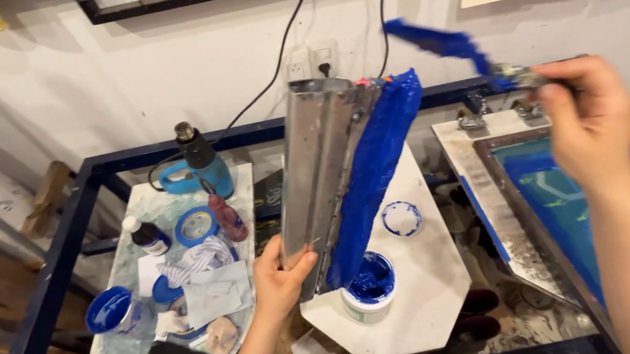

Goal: The person pours blue ink from a small container into a larger jar and stirs it with a spatula, then uses the spatula to spread ink onto a squeegee and a screen printing frame.

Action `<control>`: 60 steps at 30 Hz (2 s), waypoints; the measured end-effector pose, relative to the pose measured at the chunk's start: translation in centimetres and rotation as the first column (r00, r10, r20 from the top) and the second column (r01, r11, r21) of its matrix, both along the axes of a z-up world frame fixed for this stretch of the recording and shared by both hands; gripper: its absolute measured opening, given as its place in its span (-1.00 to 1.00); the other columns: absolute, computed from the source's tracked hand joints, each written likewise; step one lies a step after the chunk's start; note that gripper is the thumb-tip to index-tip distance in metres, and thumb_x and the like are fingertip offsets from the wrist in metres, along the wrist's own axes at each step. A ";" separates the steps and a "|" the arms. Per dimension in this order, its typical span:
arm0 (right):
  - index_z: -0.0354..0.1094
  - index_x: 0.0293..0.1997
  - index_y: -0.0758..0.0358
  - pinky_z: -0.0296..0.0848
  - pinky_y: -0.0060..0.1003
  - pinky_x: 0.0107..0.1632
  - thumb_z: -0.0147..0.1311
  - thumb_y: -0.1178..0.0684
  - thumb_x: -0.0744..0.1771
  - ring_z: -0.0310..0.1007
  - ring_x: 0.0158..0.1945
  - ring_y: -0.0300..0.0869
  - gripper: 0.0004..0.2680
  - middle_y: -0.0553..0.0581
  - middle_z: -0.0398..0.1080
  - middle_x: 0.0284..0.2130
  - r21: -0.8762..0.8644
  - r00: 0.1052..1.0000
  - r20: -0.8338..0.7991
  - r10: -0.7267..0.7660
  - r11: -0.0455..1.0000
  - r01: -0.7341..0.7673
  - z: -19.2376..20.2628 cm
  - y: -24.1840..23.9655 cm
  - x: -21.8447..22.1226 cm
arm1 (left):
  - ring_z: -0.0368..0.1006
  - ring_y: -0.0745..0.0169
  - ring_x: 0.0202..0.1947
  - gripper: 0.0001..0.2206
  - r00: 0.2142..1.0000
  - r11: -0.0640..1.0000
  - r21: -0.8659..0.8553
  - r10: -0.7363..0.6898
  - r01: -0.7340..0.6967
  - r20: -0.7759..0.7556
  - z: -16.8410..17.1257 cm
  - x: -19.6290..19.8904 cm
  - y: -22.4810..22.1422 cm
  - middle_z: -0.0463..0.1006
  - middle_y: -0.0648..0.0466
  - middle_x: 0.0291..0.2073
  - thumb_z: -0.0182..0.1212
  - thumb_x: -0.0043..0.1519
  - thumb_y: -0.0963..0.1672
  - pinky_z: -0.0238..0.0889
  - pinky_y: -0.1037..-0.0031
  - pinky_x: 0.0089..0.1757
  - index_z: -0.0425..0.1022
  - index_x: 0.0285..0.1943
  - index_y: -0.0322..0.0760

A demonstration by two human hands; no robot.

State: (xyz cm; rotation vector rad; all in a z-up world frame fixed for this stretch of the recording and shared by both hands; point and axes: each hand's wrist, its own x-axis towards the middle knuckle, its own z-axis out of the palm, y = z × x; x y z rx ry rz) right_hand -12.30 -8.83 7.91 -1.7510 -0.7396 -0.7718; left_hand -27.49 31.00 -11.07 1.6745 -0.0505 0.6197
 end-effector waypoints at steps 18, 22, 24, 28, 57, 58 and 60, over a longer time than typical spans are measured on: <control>0.33 0.11 0.32 0.46 -0.29 0.02 -0.02 0.12 0.51 0.48 -0.11 -0.16 -0.89 0.15 0.38 -0.14 -0.065 0.992 -0.106 0.071 0.995 -0.078 2.1 -1.3 0.1 | 0.57 0.44 -0.27 -0.69 0.999 0.998 -0.049 0.036 -0.036 0.010 -0.1 3.0 -2.5 0.68 0.15 -0.38 0.49 0.09 -0.02 0.39 0.58 -0.20 0.59 -0.16 -0.29; 0.31 0.11 0.36 0.49 -0.26 0.03 -0.04 0.12 0.52 0.49 -0.11 -0.11 -0.89 0.19 0.37 -0.12 -0.066 0.994 -0.081 0.075 0.995 -0.081 2.5 -1.7 -0.1 | 0.61 0.38 -0.22 -0.65 1.000 0.998 -0.058 0.025 -0.024 0.018 1.1 2.8 -3.4 0.71 0.11 -0.29 0.46 0.11 -0.01 0.44 0.53 -0.16 0.60 -0.05 -0.29; 0.33 0.12 0.35 0.50 -0.24 0.07 -0.04 0.15 0.52 0.48 -0.06 -0.09 -0.90 0.20 0.38 -0.06 -0.097 0.997 -0.062 0.041 0.994 -0.047 2.8 -1.8 -0.2 | 0.65 0.27 -0.09 -0.60 0.999 0.987 -0.156 -0.032 0.034 0.016 1.1 3.0 -3.5 0.72 0.03 -0.17 0.45 0.12 -0.04 0.56 0.38 0.06 0.57 0.05 -0.35; 0.34 0.12 0.36 0.53 -0.25 0.13 -0.03 0.22 0.52 0.45 -0.01 -0.09 -0.92 0.22 0.40 -0.03 -0.116 0.999 0.017 0.042 0.993 -0.040 3.0 -2.0 0.9 | 0.64 0.31 -0.11 -0.67 0.998 0.984 -0.175 -0.023 0.032 0.056 0.3 3.4 -3.2 0.68 0.07 -0.20 0.46 0.13 -0.09 0.55 0.43 0.04 0.57 -0.01 -0.37; 0.50 -0.04 0.29 0.20 -0.13 0.01 0.10 0.31 0.46 0.40 -0.13 0.00 -0.92 0.13 0.55 -0.14 -0.592 0.962 0.221 0.161 0.806 0.001 -0.4 0.6 3.1 | 0.41 0.47 -0.18 -0.35 0.993 0.997 -0.068 -0.012 0.020 0.114 0.4 5.5 -0.6 0.53 0.20 -0.22 0.30 0.12 0.24 0.28 0.63 -0.17 0.53 0.08 -0.33; 0.50 -0.04 0.29 0.20 -0.13 0.01 0.10 0.31 0.46 0.40 -0.13 0.00 -0.92 0.13 0.55 -0.14 -0.594 0.962 0.218 0.161 0.805 0.000 -0.7 0.7 3.3 | 0.41 0.47 -0.18 -0.35 0.994 0.997 -0.071 -0.012 0.020 0.112 0.3 5.7 -0.5 0.53 0.20 -0.22 0.30 0.12 0.24 0.28 0.63 -0.17 0.53 0.08 -0.33; 0.42 -0.09 0.35 0.24 -0.10 0.03 0.07 0.33 0.46 0.41 -0.15 0.02 -0.94 0.17 0.57 -0.07 -0.574 0.952 0.230 0.203 0.818 -0.036 -1.3 0.7 3.5 | 0.47 0.40 -0.03 -0.37 0.991 0.991 -0.121 -0.048 0.063 0.123 0.0 5.9 -0.5 0.57 0.15 -0.10 0.34 0.14 0.19 0.35 0.59 -0.04 0.52 0.15 -0.36</control>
